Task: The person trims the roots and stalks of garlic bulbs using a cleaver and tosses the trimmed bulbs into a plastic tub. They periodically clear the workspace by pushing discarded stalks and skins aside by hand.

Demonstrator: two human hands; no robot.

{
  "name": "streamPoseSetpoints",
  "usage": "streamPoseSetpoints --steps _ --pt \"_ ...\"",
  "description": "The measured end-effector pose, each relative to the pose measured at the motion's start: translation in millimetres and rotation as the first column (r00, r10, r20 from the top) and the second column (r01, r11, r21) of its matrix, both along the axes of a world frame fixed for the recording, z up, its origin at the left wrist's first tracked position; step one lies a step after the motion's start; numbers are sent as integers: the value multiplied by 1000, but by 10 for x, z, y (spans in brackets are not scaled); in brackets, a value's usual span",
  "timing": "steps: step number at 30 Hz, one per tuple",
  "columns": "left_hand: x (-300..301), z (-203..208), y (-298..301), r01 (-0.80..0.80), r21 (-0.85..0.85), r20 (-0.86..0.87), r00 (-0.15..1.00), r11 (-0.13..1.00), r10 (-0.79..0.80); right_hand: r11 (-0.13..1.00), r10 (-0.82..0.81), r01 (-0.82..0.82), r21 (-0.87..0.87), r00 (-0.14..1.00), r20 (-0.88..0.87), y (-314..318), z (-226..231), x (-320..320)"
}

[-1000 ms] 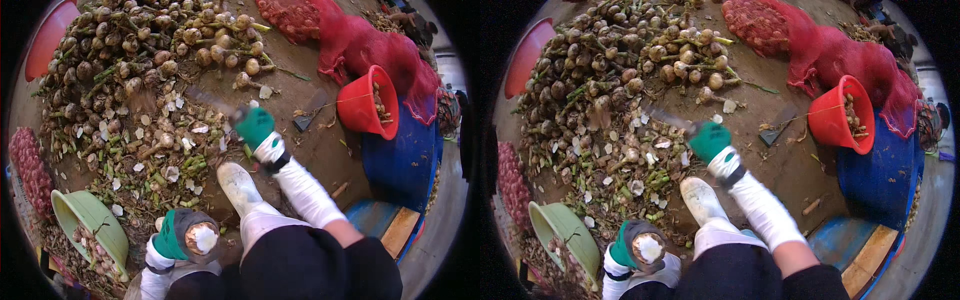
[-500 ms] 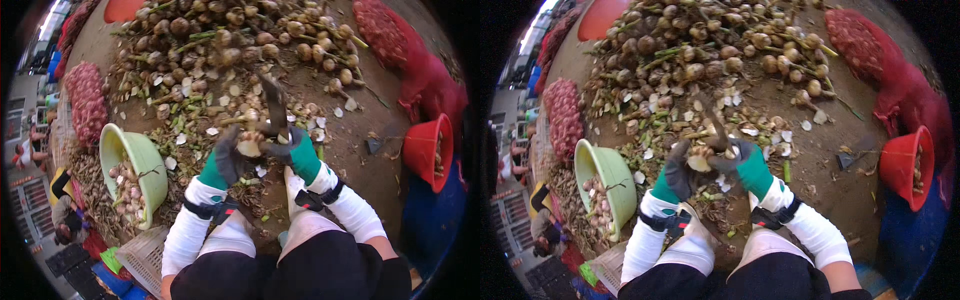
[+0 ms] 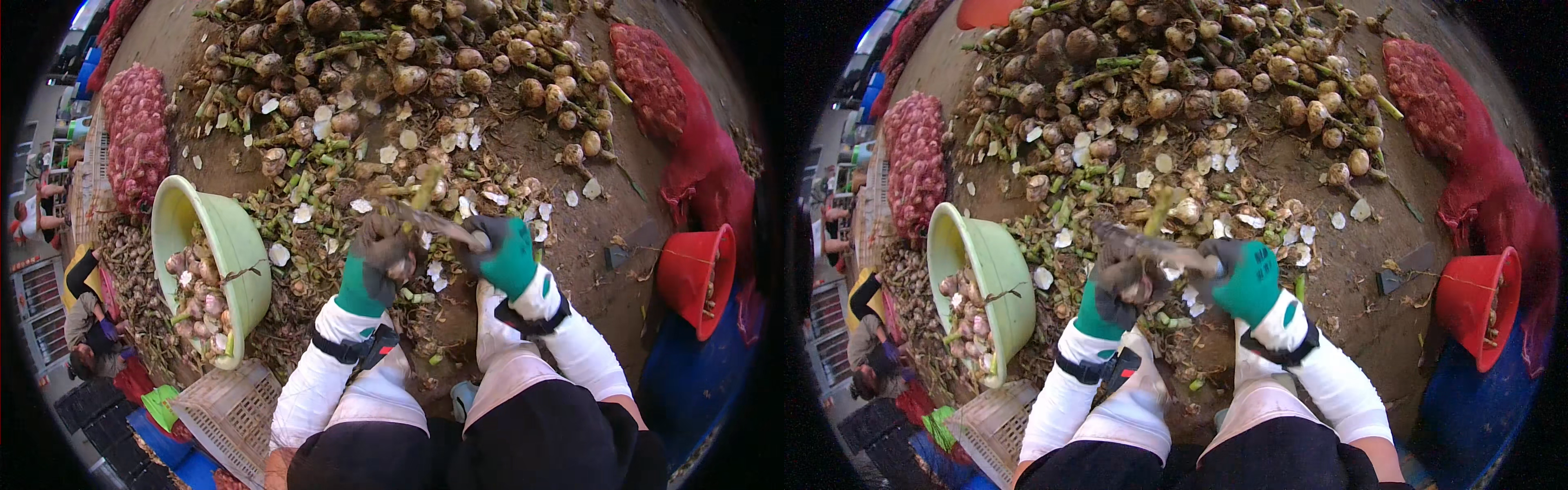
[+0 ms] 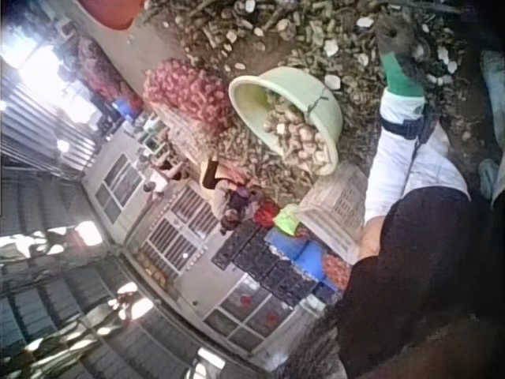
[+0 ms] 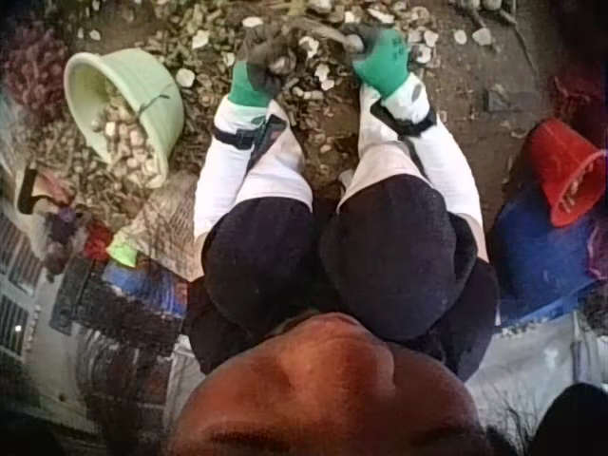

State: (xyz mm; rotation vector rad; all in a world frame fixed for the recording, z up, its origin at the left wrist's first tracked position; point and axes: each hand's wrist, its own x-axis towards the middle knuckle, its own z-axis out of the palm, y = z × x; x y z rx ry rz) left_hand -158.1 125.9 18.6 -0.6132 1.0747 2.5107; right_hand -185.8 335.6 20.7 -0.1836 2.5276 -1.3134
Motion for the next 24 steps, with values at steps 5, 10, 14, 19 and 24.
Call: streamPoseSetpoints --steps 5,10,14,19,24 --pt "113 157 -540 -63 249 -196 974 966 114 932 -159 112 346 981 111 688 -958 78" --pt "332 1194 -1078 -189 820 -186 805 540 564 993 -55 48 112 996 63 25 -571 -221" --pt "143 556 -675 -271 -351 -45 961 896 274 904 145 -75 422 980 -137 -258 -1152 -548" --pt "145 -185 -481 -157 -987 -147 849 23 -507 979 147 -175 -107 962 -230 -452 -708 -382" --pt "361 -227 -567 498 -282 -78 840 820 -537 895 362 -438 -88 826 -432 -396 -102 -52"
